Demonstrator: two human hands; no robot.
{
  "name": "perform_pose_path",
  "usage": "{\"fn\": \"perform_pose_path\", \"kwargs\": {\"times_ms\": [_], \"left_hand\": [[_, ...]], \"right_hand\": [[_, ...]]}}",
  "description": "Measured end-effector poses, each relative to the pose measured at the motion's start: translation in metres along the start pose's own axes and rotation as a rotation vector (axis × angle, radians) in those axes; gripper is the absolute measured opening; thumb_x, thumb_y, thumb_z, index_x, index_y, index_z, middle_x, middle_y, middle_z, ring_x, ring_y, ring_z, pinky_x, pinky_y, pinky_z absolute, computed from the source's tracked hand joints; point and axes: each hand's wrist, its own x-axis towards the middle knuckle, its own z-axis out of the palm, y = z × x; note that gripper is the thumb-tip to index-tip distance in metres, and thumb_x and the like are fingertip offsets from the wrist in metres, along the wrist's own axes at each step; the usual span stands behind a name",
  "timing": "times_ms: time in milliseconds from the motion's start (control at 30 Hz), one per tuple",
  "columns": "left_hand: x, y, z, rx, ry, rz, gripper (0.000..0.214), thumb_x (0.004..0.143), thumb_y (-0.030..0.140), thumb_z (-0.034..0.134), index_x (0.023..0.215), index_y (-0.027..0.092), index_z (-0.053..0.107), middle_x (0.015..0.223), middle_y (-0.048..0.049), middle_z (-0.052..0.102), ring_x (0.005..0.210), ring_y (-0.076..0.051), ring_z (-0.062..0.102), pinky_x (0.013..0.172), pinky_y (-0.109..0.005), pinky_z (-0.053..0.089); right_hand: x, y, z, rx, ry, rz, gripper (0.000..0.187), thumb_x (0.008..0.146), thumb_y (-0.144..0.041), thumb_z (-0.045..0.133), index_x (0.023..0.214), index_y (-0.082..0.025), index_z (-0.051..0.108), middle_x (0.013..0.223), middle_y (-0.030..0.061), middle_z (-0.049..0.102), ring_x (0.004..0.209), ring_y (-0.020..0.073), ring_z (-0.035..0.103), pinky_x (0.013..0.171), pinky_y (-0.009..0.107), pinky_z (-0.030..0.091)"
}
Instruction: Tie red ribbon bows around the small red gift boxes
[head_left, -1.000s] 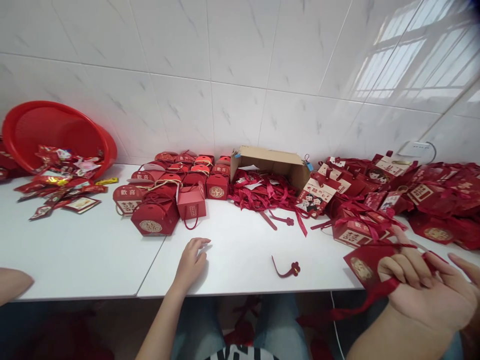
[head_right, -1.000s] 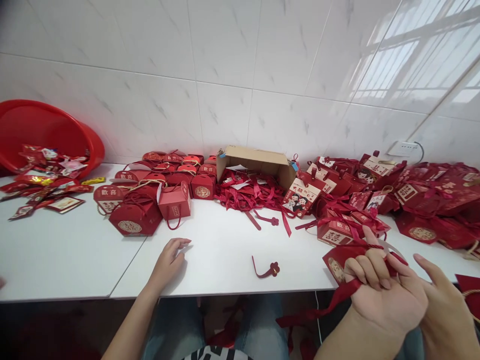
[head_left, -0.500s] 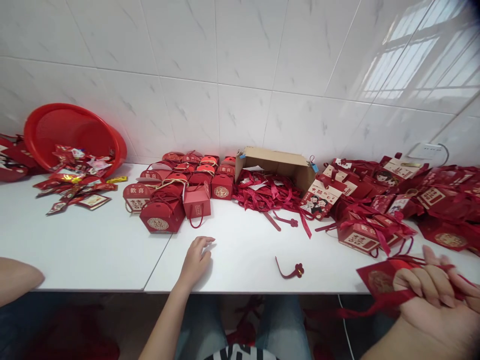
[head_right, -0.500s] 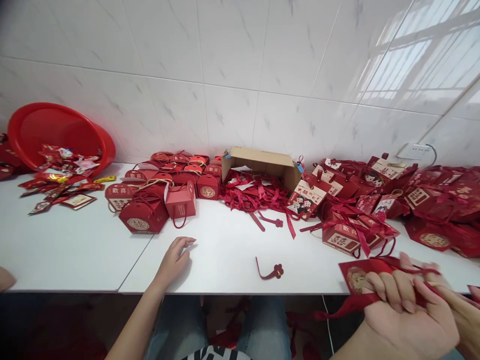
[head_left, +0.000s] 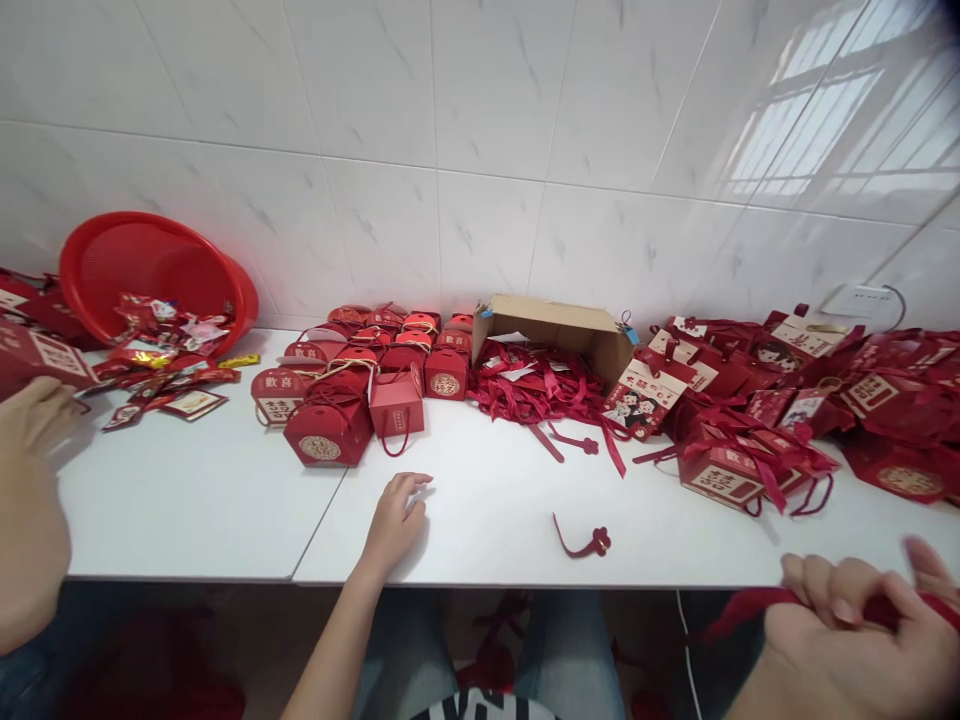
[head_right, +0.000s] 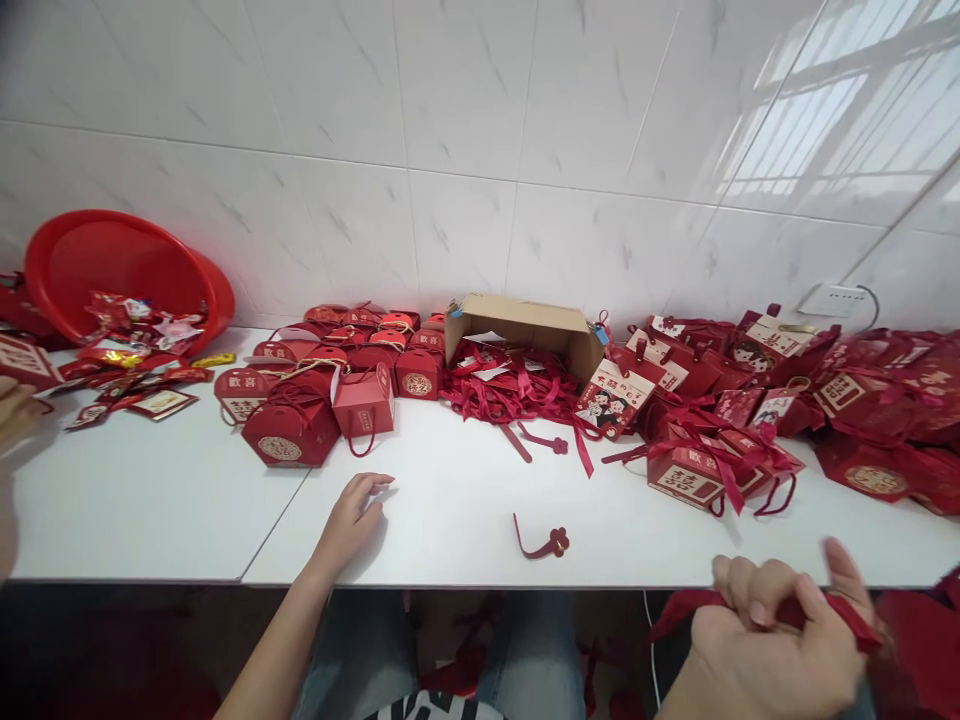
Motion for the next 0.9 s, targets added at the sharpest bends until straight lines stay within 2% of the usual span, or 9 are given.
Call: {"fn": "perform_pose_path", "kwargs": {"times_ms": [67, 133, 200, 300, 400, 500, 600, 767, 900], "left_hand": [[-0.007, 0.016, 0.000, -0.072, 0.017, -0.030, 0.026, 0.075, 0.017, 0.045, 0.095, 0.019, 0.061, 0.100, -0.0063, 0.059, 0.093, -0.021, 0.058, 0.087, -0.038, 0.046], [-0.021, 0.043, 0.001, -0.197, -0.030, -0.054, 0.022, 0.082, 0.028, 0.046, 0.097, 0.020, 0.060, 0.101, -0.0071, 0.059, 0.095, -0.022, 0.056, 0.085, -0.037, 0.045], [-0.040, 0.075, 0.003, -0.381, -0.214, -0.049, 0.025, 0.088, 0.034, 0.043, 0.102, 0.020, 0.059, 0.104, -0.0075, 0.058, 0.101, -0.022, 0.054, 0.089, -0.035, 0.042], [-0.070, 0.112, 0.011, -0.641, -0.623, -0.009, 0.035, 0.088, 0.040, 0.047, 0.117, 0.021, 0.054, 0.115, -0.0084, 0.056, 0.106, -0.021, 0.051, 0.093, -0.035, 0.040], [-0.088, 0.121, 0.019, -0.780, -0.724, -0.086, 0.041, 0.082, 0.045, 0.056, 0.112, 0.018, 0.055, 0.103, -0.0081, 0.059, 0.092, -0.019, 0.055, 0.083, -0.031, 0.044], [-0.095, 0.108, 0.019, -0.786, -0.758, -0.278, 0.036, 0.081, 0.050, 0.056, 0.077, 0.014, 0.057, 0.071, -0.0030, 0.055, 0.062, -0.012, 0.050, 0.058, -0.024, 0.039], [-0.096, 0.091, 0.006, -0.817, -0.718, -0.343, 0.043, 0.080, 0.053, 0.055, 0.063, 0.015, 0.049, 0.058, -0.0001, 0.049, 0.053, -0.009, 0.043, 0.052, -0.022, 0.031], [-0.096, 0.069, -0.025, -0.766, -0.582, -0.396, 0.046, 0.079, 0.056, 0.055, 0.059, 0.016, 0.046, 0.051, 0.0043, 0.040, 0.044, -0.006, 0.032, 0.046, -0.022, 0.022], [-0.094, 0.053, -0.040, -0.727, -0.417, -0.442, 0.046, 0.083, 0.053, 0.052, 0.056, 0.016, 0.044, 0.047, 0.0058, 0.032, 0.046, -0.007, 0.026, 0.047, -0.024, 0.018]], "right_hand": [[-0.014, 0.015, 0.008, -0.049, -0.241, -0.059, 0.015, 0.068, -0.031, 0.063, 0.082, -0.024, 0.066, 0.038, -0.0058, 0.026, 0.037, 0.0093, 0.017, 0.041, 0.027, 0.018], [-0.033, 0.038, 0.010, -0.128, -0.446, 0.119, 0.022, 0.077, -0.042, 0.060, 0.078, -0.021, 0.065, 0.041, -0.0058, 0.031, 0.039, 0.0091, 0.024, 0.042, 0.027, 0.024], [-0.059, 0.061, 0.009, -0.224, -0.663, 0.292, 0.035, 0.082, -0.053, 0.053, 0.085, -0.021, 0.066, 0.049, -0.0020, 0.043, 0.048, 0.0123, 0.040, 0.047, 0.027, 0.033], [-0.099, 0.084, 0.005, -0.350, -0.988, 0.429, 0.047, 0.086, -0.060, 0.043, 0.089, -0.020, 0.069, 0.070, 0.0048, 0.059, 0.066, 0.0168, 0.052, 0.061, 0.031, 0.042], [-0.125, 0.088, 0.006, -0.403, -1.128, 0.463, 0.049, 0.090, -0.057, 0.036, 0.091, -0.022, 0.070, 0.087, 0.0065, 0.060, 0.081, 0.0198, 0.054, 0.075, 0.033, 0.043], [-0.128, 0.084, 0.009, -0.435, -1.192, 0.379, 0.050, 0.091, -0.056, 0.033, 0.086, -0.023, 0.071, 0.089, 0.0060, 0.059, 0.084, 0.0200, 0.053, 0.080, 0.033, 0.041], [-0.116, 0.087, 0.011, -0.526, -1.192, 0.290, 0.053, 0.091, -0.057, 0.032, 0.079, -0.021, 0.069, 0.081, 0.0052, 0.058, 0.079, 0.0192, 0.052, 0.077, 0.032, 0.040], [-0.083, 0.100, 0.002, -0.650, -1.013, 0.296, 0.057, 0.087, -0.064, 0.037, 0.056, -0.018, 0.053, 0.054, 0.0003, 0.045, 0.058, 0.0152, 0.043, 0.061, 0.029, 0.035], [-0.059, 0.101, -0.004, -0.480, -0.800, 0.415, 0.054, 0.081, -0.063, 0.050, 0.052, -0.018, 0.045, 0.048, -0.0032, 0.037, 0.050, 0.0108, 0.035, 0.051, 0.025, 0.030]]}}
